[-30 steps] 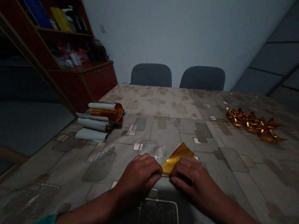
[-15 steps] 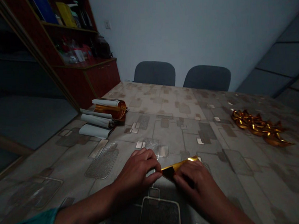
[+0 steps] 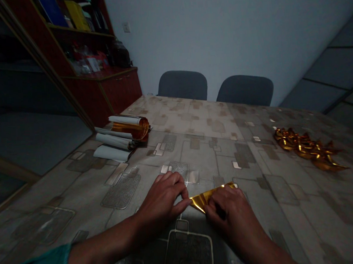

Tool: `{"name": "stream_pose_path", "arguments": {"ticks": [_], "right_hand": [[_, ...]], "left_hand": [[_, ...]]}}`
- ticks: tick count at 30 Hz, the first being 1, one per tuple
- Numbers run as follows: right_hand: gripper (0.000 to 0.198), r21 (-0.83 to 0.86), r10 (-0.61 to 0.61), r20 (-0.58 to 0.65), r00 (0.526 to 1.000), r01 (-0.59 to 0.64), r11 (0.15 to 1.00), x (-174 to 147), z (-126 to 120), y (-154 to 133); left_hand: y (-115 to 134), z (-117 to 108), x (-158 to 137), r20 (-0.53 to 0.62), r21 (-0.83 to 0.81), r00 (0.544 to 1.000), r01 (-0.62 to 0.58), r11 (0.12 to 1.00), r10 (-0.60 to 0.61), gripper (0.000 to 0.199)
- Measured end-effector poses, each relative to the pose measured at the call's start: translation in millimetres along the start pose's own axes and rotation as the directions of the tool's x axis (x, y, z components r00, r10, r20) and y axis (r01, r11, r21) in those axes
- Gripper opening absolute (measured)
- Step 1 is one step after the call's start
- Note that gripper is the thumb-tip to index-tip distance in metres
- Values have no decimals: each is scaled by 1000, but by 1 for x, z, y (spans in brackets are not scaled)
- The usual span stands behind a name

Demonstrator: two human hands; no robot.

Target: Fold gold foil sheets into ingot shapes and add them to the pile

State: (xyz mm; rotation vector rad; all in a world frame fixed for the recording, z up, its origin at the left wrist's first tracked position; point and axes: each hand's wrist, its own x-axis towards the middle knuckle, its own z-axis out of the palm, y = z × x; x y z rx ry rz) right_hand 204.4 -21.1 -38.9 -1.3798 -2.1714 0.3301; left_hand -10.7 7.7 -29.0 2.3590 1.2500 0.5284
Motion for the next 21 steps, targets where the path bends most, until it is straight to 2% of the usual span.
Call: {"name": "stream_pose_path", "arguments": {"ticks": [15,21], "right_hand": [[16,-234,-73,-40,997,61,970,-1,7,1],[15,-289,-83,-23,996,73,955,-2,8,1]], "left_hand": [[1,5,1,-40,54,999,-6,999,8,6],[0,3,1,-8,63,1000,-6,998,7,7]]}}
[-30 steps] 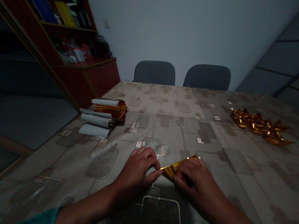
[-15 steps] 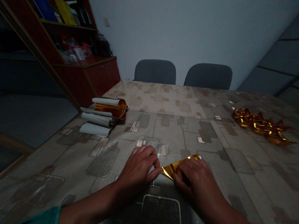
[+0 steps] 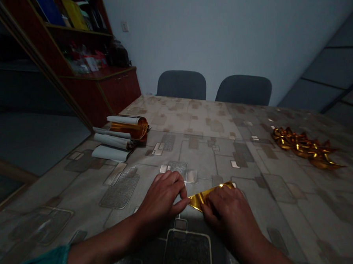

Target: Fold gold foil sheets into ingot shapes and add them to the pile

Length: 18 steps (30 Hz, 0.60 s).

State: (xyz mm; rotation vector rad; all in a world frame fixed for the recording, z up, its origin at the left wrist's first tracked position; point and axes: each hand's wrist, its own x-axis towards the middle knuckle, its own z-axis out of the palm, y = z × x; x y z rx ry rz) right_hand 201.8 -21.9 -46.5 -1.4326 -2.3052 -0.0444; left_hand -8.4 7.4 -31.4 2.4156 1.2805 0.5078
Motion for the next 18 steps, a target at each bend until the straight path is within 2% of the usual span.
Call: {"name": "stream_pose_path", "arguments": {"ticks": [12,18], "right_hand": [[11,-40,-2,58,998,4,999,2,-1,-1],[10,-21,38,14,999,-38,999,1,0,-2]], "left_hand": [[-2,4,-1,-9,36,1000,-2,999,3,7],[-5,1,-2,-22,30,1000,-18,999,19,9]]}}
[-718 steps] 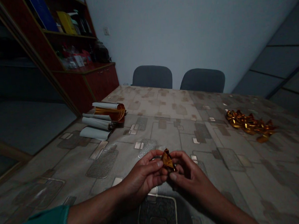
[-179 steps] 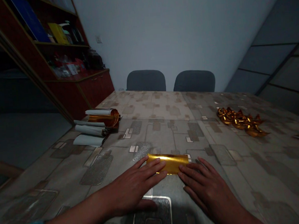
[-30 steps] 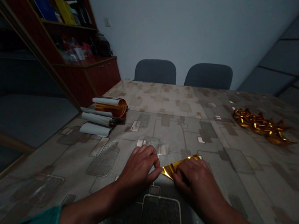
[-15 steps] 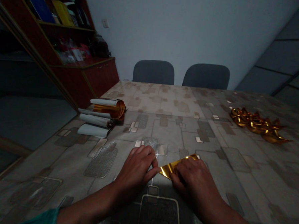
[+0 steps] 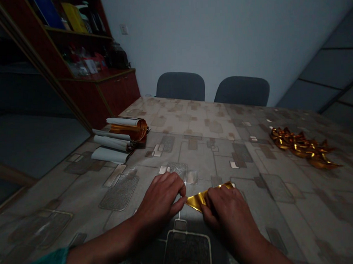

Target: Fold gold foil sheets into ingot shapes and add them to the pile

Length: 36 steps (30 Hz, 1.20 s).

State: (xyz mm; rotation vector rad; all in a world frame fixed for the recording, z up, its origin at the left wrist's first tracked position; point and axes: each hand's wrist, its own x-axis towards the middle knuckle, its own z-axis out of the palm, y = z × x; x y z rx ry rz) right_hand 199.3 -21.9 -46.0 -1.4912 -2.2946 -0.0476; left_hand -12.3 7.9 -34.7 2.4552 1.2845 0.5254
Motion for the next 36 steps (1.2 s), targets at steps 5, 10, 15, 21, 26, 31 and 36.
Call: {"name": "stream_pose_path", "arguments": {"ticks": [5,10,15,21,26,31,36], "right_hand": [[9,-19,25,32,999,-25,1000,1,-1,-2],[8,-23,-1,48,999,2,1000,1,-1,-1],[6,-48,2,60,998,1,999,1,-2,-1],[6,-51,-18,97,995,24,998,1,-6,-1],[7,-28,-75,99,992,78,997,-2,-7,2],[16,16,-92,152,984,91,996,-4,-6,6],[19,84,-68,244,968,49,995,-1,-9,6]], "left_hand": [[-1,3,-1,-68,87,989,-129,988,135,4],[8,15,-7,-60,166,883,-450,877,465,17],[9,23,-10,-5,195,892,-442,875,452,19],[8,14,-10,-12,230,870,-477,848,492,17],[3,4,-13,-17,233,849,-510,828,528,23],[-1,5,-17,-14,267,864,-481,835,503,27],[4,9,-15,13,301,867,-479,825,498,26]]}}
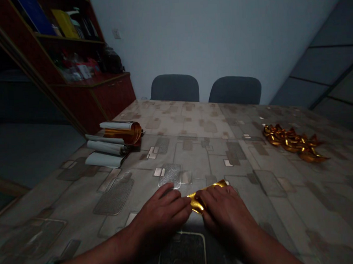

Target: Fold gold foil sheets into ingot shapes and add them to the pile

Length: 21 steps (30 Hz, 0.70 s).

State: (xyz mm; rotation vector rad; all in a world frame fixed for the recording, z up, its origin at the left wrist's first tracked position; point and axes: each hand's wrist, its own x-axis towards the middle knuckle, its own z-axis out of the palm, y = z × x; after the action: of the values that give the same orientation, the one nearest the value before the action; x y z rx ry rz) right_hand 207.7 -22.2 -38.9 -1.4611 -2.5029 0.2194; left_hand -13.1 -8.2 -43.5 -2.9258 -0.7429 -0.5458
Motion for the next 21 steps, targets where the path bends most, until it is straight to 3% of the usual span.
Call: {"name": "stream_pose_path", "arguments": {"ticks": [4,9,15,21], "right_hand": [[20,110,25,64,998,-32,993,0,-13,3],[26,316,69,153,986,-115,942,-1,-33,34],[22,340,70,-5,998,-64,938,-1,-40,59],[17,348,79,-32,996,-63,935,-3,-40,52]], "left_hand": [[1,3,3,60,7,998,-32,999,32,39],[-3,-4,8,69,35,994,-85,996,82,34],[-11,-25,20,137,33,987,-93,995,87,19],[-26,-31,18,209,-76,977,-11,997,27,27]]}}
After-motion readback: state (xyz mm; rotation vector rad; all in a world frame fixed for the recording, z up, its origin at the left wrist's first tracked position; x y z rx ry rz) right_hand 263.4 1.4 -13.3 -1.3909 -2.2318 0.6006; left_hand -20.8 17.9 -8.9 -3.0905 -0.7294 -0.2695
